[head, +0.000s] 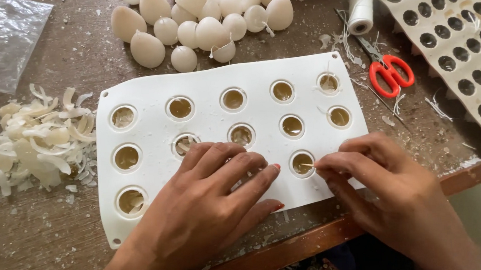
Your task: The person places wicks into a white silicone mold with multiple round cavities, then flips the mold to release solidified white egg-shaped candles. They clean wax shavings from the table and continue handling the mold and finished candles.
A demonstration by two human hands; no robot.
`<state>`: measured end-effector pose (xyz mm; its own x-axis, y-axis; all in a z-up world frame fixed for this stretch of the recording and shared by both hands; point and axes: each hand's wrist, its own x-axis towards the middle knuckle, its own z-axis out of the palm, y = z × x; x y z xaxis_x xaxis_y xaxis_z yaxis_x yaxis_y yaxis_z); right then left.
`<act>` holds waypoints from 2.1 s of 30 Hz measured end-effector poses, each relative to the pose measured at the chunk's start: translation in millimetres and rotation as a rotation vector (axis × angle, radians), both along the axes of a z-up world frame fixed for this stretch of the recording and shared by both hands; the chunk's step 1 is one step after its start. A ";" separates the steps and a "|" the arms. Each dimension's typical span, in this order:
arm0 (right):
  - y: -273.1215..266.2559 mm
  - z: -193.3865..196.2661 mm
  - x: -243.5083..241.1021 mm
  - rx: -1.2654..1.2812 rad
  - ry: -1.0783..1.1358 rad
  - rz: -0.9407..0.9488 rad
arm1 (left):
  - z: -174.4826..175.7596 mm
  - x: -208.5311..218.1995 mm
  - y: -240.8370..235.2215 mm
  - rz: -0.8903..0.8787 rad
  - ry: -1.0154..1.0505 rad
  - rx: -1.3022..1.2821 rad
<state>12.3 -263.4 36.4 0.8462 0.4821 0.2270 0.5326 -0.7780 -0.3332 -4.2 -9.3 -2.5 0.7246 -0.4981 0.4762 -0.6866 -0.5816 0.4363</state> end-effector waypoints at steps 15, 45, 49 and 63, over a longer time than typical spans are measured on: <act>-1.1 3.1 0.0 -0.069 0.050 -0.008 | -2.7 -1.1 3.1 -0.037 -0.029 0.052; 56.0 -2.6 -5.6 -0.034 -0.129 0.121 | -4.3 0.4 13.6 0.078 0.047 0.247; 55.9 -6.7 -3.4 -0.070 -0.139 0.169 | -2.8 0.1 13.4 0.072 0.066 0.260; 57.6 -14.5 0.0 0.205 0.051 0.168 | -5.3 1.4 13.3 0.083 0.093 0.250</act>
<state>12.2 -205.8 21.9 0.7711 0.5651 0.2934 0.6269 -0.5934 -0.5049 -2.7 4.0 -7.7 0.8031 -0.5286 0.2750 -0.5953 -0.7321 0.3311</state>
